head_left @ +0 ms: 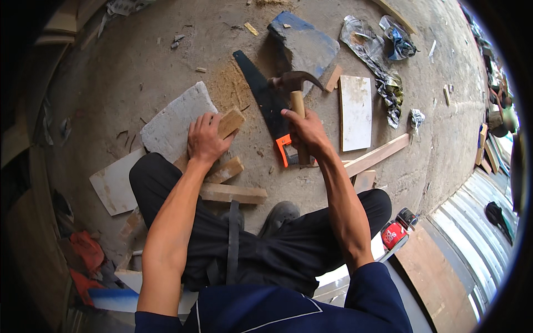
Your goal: The person sits on the floor and uses a hammer to drive nails into a small wooden block. They then pick up a longer wooden plank, inspect it, and use a hand saw to cut it. The person handles the wood and tools directly with their hands throughout the task.
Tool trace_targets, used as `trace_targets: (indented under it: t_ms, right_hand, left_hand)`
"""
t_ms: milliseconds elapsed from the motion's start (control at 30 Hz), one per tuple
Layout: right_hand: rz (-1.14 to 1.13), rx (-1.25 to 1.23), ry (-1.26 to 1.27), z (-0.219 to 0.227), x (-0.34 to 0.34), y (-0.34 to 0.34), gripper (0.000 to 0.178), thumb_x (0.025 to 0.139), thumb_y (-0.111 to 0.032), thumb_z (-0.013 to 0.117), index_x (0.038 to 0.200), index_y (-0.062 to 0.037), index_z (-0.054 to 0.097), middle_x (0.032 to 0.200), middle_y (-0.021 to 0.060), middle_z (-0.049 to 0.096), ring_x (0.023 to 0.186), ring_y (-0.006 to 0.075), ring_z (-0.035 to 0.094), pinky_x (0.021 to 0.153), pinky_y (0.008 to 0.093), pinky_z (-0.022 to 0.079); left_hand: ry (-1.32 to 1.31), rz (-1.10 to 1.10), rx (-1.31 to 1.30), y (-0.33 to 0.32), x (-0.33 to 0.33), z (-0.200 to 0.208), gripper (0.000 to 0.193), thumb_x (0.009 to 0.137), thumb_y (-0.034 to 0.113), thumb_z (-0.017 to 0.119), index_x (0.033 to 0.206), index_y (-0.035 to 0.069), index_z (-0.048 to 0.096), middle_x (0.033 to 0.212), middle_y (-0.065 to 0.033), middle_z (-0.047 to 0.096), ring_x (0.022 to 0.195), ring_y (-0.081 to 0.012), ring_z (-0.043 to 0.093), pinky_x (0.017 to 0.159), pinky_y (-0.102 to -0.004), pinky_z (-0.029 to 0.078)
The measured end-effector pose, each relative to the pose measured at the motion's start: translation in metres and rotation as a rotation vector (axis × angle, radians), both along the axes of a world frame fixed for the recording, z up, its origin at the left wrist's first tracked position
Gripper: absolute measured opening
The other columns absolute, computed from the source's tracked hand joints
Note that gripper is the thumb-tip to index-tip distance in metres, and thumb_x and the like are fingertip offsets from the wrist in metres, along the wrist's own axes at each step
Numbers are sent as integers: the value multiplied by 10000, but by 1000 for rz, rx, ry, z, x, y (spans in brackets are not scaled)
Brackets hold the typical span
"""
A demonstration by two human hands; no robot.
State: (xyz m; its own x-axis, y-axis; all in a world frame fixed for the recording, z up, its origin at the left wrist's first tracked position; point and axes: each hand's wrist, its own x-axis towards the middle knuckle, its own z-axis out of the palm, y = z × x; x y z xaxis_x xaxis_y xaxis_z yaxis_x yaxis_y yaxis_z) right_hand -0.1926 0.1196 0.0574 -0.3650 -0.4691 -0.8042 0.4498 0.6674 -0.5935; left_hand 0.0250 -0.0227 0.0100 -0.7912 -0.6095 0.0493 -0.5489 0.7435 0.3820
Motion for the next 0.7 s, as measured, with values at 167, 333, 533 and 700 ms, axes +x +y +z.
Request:
trace_targets:
  t_ms: [167,333,533,700]
  right_hand:
    - [222,29,4,10,5,-2,274,879,-274,659,853,-80,467,599,-21,445,453,90,439,383,278,383]
    - [116,25,64,6,3,0,274,866,-262,646,913,-21,523,638,27,525,505,129,510,439,300,430]
    - [319,11,54,-5,11,-2,230,884,-226,630,889,-33,505,616,10,490,470,119,479,411,298,412]
    - [-36,-99,-1,6,7,-3,229,886,-214,628,888,-31,491,607,8,480,457,122,479,396,297,412]
  left_hand:
    - [7,-20,13,-1,0,-1,453,699,380,779,998,79,620,948,-72,582,903,-274,565,778,-393,424]
    - [20,-15,1,-1,1,3,448,703,381,775,997,80,623,941,-73,583,901,-275,563,777,-391,421]
    - [22,-22,-6,-3,-3,0,457,701,392,775,991,74,624,932,-73,584,892,-275,562,772,-397,419]
    - [-5,-19,12,-2,3,0,454,705,378,777,1016,84,625,977,-62,587,923,-262,557,791,-392,419]
